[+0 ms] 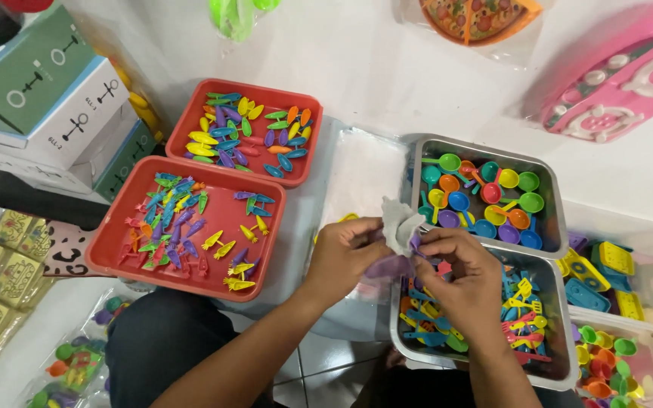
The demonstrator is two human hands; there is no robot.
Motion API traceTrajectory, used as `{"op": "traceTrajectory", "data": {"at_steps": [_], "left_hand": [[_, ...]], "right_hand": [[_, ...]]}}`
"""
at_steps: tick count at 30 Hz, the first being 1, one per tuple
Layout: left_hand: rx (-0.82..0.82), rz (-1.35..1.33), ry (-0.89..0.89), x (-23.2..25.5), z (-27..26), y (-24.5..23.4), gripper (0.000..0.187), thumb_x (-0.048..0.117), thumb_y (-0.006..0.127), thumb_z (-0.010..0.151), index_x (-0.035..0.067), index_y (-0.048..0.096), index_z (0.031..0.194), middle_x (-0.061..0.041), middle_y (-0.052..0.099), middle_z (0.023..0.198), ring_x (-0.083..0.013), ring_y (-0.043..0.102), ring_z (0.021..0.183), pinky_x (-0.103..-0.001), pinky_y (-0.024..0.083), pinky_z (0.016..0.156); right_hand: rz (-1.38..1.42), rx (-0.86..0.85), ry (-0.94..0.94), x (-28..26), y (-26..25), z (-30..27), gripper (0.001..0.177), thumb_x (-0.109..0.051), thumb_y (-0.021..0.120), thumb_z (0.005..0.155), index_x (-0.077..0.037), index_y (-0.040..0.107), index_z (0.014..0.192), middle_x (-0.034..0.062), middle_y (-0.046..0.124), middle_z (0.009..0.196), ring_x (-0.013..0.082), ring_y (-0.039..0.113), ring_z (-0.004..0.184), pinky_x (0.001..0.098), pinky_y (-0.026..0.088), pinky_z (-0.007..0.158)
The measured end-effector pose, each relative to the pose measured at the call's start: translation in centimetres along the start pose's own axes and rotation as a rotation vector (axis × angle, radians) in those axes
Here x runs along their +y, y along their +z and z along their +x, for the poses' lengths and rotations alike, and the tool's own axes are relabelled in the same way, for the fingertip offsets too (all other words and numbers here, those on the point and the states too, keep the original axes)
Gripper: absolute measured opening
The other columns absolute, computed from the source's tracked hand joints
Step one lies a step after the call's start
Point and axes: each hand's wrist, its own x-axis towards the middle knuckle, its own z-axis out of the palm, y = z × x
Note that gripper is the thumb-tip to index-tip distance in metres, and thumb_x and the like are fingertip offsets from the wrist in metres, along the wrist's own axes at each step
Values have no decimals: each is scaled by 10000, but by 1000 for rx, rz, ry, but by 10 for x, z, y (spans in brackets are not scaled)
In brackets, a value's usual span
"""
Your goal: Cleaning small plastic toy letters and shapes by wiping them individually with a cloth.
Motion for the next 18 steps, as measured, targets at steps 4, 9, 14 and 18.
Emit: {"op": "traceTrajectory", "data": {"at_steps": [4, 9, 14, 18], "left_hand": [[247, -306, -95, -20, 1, 8, 250, -10, 836, 767, 22, 793, 1011, -45, 781, 908, -105, 694, 828, -241, 592, 738], [195, -655, -142, -45, 6, 15, 255, 91, 827, 822, 10, 774, 1058, -87, 760, 943, -167, 710, 879, -306, 606, 796], [101, -587, -42, -37, 0, 28, 262, 44, 790, 896, -35, 756, 1144, -103, 743, 928, -122, 668, 858, -280, 583, 815], [204, -449, -42, -14, -3, 21, 31, -24, 719, 854, 3, 712, 841, 6, 563, 688, -65, 514, 674, -185, 429, 602]], "right_hand": [[236, -6, 81, 11, -3, -3, 151, 70, 754, 848, -39, 739, 951, 103, 703, 1054, 174, 693, 981, 253, 621, 785], [383, -15, 166, 20, -5, -5, 177, 75, 768, 825, -55, 750, 944, 100, 705, 1053, 182, 688, 964, 264, 650, 736], [408, 99, 136, 10, 8, -5, 150, 124, 803, 767, 38, 715, 852, 186, 686, 960, 178, 637, 872, 317, 566, 734], [302, 101, 142, 1, 13, -4, 160, 103, 837, 771, 56, 726, 875, 202, 713, 960, 183, 663, 870, 325, 566, 734]]}}
